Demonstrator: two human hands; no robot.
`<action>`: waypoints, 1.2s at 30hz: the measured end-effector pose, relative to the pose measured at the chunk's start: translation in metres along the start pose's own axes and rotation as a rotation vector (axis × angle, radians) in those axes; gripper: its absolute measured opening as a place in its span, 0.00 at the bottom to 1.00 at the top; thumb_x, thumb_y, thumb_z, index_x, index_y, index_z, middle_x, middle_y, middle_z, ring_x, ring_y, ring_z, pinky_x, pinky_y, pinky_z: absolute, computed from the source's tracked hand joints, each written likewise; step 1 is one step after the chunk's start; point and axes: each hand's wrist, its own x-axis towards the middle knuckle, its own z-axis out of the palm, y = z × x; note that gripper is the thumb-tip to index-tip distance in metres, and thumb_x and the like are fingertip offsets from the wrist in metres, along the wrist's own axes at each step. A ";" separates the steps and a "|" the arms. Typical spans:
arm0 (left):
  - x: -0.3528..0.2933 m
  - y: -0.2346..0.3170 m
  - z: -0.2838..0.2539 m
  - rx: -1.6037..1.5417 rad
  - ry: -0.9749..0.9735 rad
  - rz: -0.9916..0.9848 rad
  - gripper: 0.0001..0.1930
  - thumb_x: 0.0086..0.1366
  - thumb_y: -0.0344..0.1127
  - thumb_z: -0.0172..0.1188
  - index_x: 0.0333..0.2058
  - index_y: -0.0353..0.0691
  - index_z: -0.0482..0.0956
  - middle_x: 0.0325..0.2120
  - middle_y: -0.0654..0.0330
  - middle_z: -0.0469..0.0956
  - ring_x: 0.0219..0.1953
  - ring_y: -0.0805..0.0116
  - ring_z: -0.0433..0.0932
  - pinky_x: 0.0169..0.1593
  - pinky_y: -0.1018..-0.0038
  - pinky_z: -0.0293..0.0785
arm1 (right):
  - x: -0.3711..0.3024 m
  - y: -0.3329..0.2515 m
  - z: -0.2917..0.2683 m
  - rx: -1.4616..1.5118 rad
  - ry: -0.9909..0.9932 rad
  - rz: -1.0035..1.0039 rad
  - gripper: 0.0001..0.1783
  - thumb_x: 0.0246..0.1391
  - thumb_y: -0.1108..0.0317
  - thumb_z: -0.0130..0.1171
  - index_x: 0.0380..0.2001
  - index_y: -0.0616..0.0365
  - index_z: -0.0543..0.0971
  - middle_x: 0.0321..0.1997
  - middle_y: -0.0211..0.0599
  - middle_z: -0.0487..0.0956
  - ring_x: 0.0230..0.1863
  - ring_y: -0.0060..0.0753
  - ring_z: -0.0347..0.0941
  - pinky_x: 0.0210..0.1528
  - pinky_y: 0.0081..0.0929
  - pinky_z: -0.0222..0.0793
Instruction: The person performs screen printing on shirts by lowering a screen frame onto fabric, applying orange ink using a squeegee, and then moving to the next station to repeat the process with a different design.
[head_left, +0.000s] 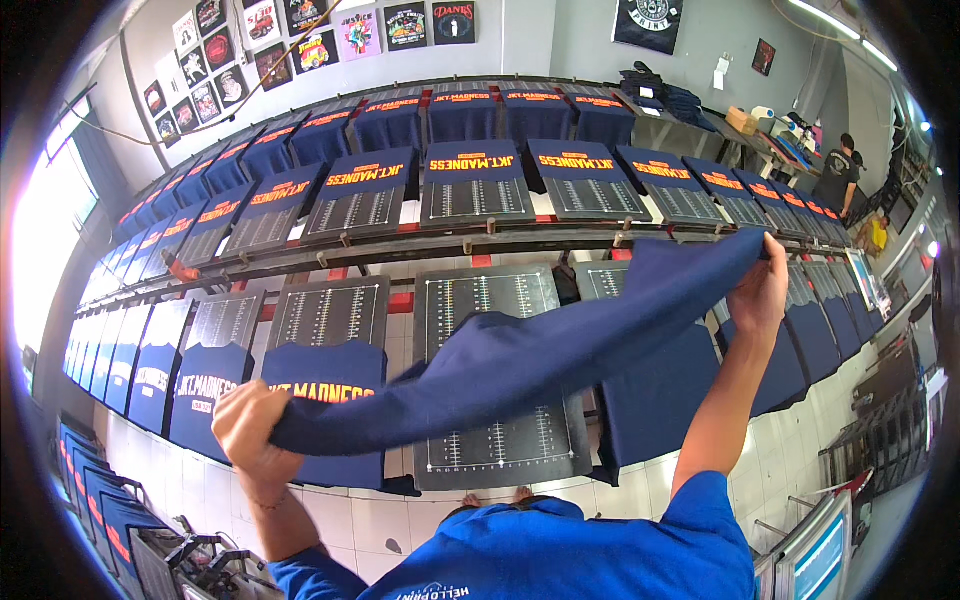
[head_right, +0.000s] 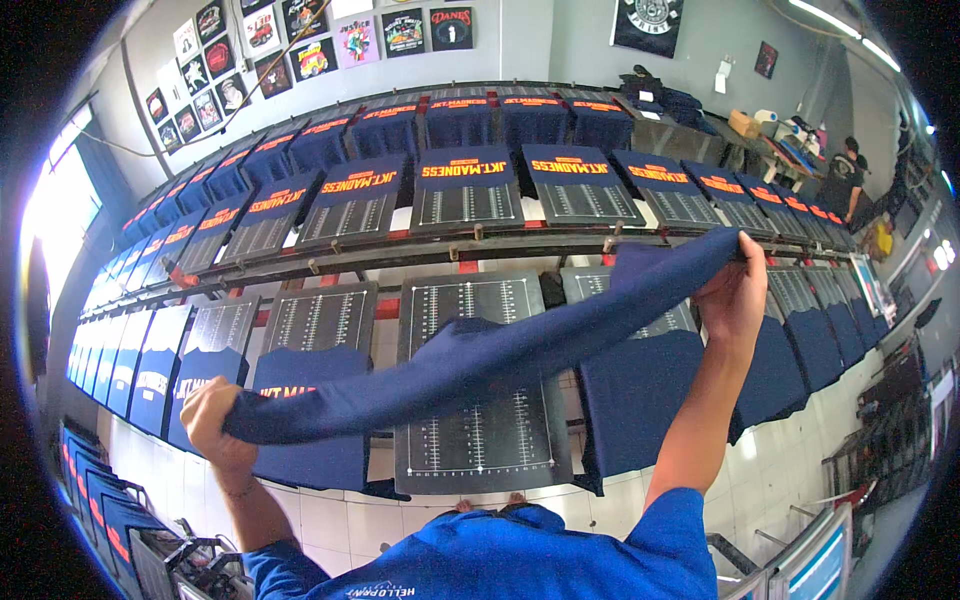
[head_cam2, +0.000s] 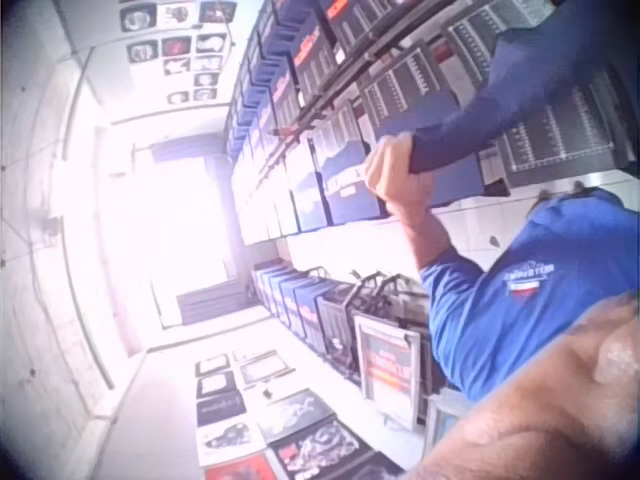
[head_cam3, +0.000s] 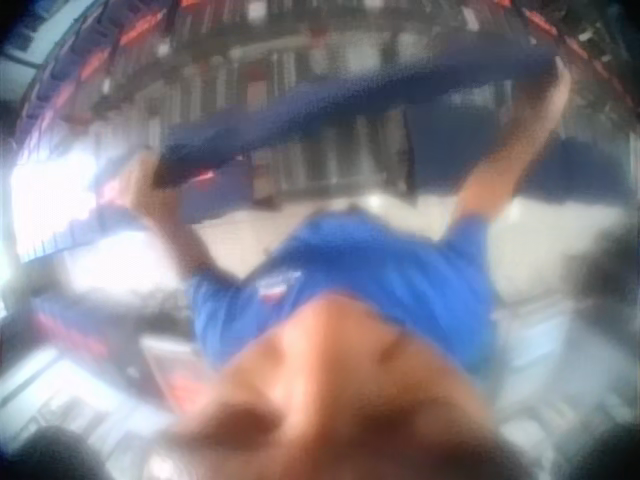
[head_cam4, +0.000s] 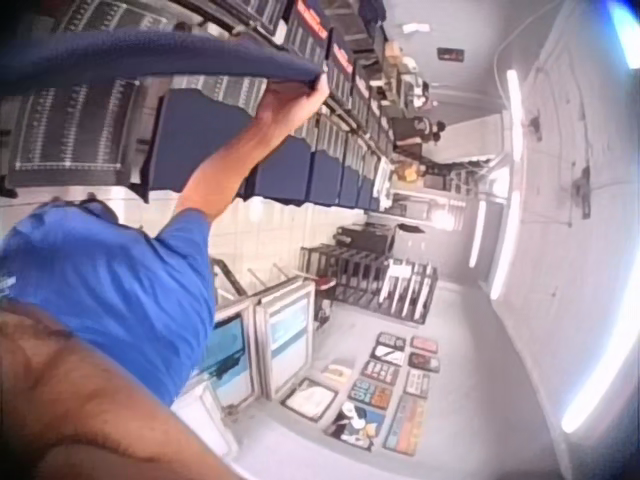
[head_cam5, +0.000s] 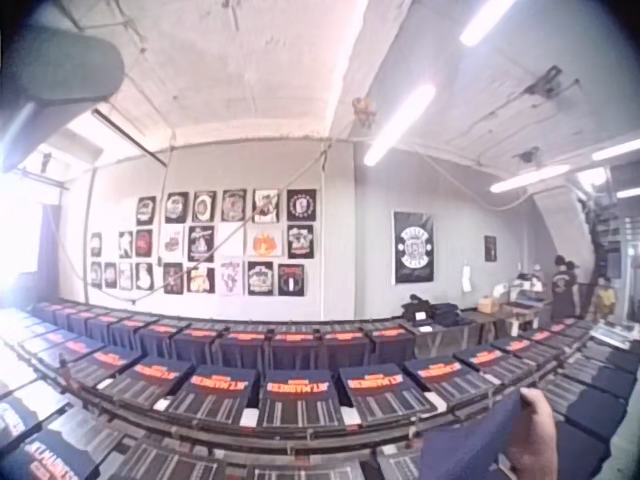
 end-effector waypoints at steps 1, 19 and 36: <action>0.001 -0.004 -0.010 0.004 -0.192 0.065 0.09 0.43 0.26 0.65 0.26 0.34 0.76 0.18 0.54 0.72 0.21 0.59 0.75 0.27 0.70 0.69 | 0.013 0.002 -0.003 -0.007 0.006 0.036 0.16 0.61 0.56 0.52 0.39 0.57 0.78 0.38 0.38 0.82 0.43 0.38 0.78 0.57 0.43 0.68; -0.062 -0.015 -0.076 -0.196 -0.062 -0.448 0.08 0.54 0.35 0.58 0.21 0.37 0.77 0.17 0.61 0.71 0.20 0.67 0.69 0.27 0.70 0.63 | 0.020 0.044 -0.050 0.096 -0.080 0.167 0.13 0.65 0.65 0.52 0.46 0.62 0.79 0.48 0.41 0.82 0.51 0.36 0.78 0.57 0.33 0.71; -0.368 -0.035 0.089 -0.298 -1.700 -0.607 0.21 0.56 0.47 0.66 0.45 0.40 0.84 0.39 0.45 0.82 0.45 0.44 0.80 0.49 0.57 0.75 | -0.182 0.252 -0.238 -0.200 0.273 0.854 0.22 0.67 0.70 0.46 0.61 0.64 0.65 0.61 0.42 0.73 0.60 0.39 0.71 0.63 0.37 0.67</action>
